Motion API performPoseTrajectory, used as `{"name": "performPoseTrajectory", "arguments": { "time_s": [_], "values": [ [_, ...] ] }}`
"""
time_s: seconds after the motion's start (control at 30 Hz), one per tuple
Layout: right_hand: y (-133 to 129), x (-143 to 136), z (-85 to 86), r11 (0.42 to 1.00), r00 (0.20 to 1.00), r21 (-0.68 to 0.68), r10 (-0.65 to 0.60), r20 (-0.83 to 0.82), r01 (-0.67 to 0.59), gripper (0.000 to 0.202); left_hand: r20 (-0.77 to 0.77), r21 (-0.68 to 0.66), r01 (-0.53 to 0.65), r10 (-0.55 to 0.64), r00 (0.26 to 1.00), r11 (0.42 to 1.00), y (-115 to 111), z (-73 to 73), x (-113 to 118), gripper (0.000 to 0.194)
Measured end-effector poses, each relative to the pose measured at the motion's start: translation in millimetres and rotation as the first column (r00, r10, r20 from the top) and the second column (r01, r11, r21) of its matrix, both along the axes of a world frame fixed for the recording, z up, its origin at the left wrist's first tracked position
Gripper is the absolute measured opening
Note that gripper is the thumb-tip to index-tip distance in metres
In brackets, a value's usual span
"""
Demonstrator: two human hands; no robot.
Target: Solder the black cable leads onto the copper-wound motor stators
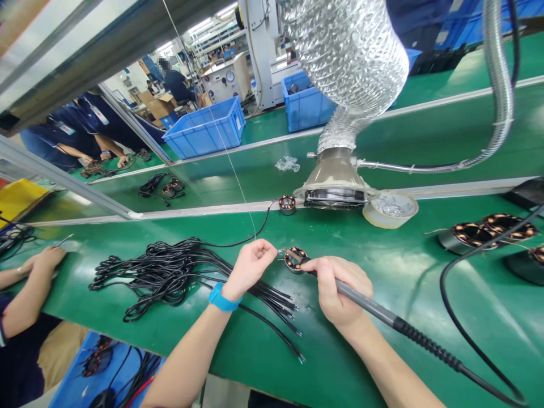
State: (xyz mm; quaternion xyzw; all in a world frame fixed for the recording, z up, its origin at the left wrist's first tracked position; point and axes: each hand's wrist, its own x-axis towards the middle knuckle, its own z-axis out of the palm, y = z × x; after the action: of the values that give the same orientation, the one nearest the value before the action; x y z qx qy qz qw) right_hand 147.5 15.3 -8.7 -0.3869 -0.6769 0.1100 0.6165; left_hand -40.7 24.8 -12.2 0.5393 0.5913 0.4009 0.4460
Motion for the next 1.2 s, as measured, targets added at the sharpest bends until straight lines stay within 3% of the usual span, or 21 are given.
{"name": "performPoseTrajectory", "arguments": {
  "time_s": [0.2,0.4,1.2],
  "values": [
    [-1.0,-1.1,0.1,1.0,1.0,-0.004,-0.002,0.006,0.002,0.03,-0.021,0.067,-0.058,0.059,0.998,0.996,1.1,3.6,1.8,0.018],
    [-0.1,-1.2,1.0,1.0,0.999,-0.014,0.027,0.021,-0.026,0.031,-0.006,0.013,-0.03,0.03,1.0,0.999,0.5,0.6,0.1,0.019],
    [3.0,-1.6,-7.0,0.984,0.984,-0.023,0.177,0.024,-0.177,0.025,-0.014,0.029,-0.028,0.028,1.0,0.999,-4.7,3.1,3.0,0.019]
  ]
}}
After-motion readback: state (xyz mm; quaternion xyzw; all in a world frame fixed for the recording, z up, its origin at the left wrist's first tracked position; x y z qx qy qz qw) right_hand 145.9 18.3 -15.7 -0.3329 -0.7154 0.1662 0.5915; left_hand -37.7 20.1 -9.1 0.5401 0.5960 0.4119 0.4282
